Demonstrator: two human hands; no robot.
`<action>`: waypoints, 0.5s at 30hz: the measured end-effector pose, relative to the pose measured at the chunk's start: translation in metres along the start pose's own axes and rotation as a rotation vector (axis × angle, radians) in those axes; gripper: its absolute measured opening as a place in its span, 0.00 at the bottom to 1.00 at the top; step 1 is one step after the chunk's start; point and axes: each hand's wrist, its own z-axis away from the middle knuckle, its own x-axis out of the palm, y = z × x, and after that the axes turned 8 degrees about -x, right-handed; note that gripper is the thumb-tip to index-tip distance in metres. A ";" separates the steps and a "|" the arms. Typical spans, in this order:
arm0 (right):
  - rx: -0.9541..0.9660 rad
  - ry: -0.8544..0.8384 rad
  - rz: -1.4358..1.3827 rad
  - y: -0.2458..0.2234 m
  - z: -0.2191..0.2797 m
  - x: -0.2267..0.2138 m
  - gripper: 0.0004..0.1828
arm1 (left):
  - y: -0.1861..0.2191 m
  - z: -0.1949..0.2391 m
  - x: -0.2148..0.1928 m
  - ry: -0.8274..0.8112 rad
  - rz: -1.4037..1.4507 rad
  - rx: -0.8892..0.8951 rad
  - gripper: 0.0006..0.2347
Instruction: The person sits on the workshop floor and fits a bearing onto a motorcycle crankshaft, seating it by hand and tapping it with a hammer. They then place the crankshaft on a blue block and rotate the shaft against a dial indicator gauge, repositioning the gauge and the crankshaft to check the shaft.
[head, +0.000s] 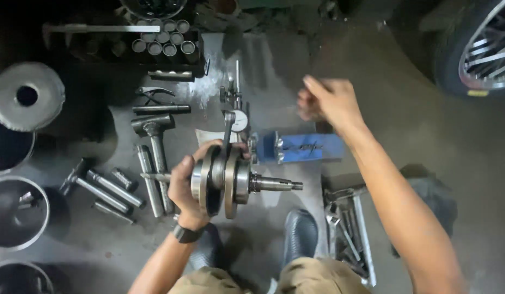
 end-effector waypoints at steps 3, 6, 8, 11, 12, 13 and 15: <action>0.437 0.262 -0.053 0.155 0.034 -0.001 0.25 | -0.013 0.004 -0.041 -0.041 0.036 0.021 0.29; 0.747 0.321 -0.284 0.273 0.058 0.042 0.22 | -0.014 0.011 -0.051 -0.057 0.060 0.062 0.29; 0.857 0.406 -0.402 0.296 0.061 0.066 0.23 | -0.011 0.010 -0.048 0.025 0.085 0.065 0.30; 0.829 0.572 -0.435 0.372 0.057 0.091 0.23 | -0.011 0.012 -0.041 0.086 0.043 0.072 0.32; 0.828 0.589 -0.437 0.377 0.052 0.100 0.23 | -0.010 0.015 -0.041 0.074 0.045 0.061 0.32; 0.818 0.627 -0.400 0.384 0.048 0.102 0.22 | -0.012 0.015 -0.040 0.123 -0.017 0.096 0.32; 0.800 0.684 -0.355 0.408 0.036 0.103 0.22 | -0.020 0.020 -0.045 0.153 -0.067 0.127 0.33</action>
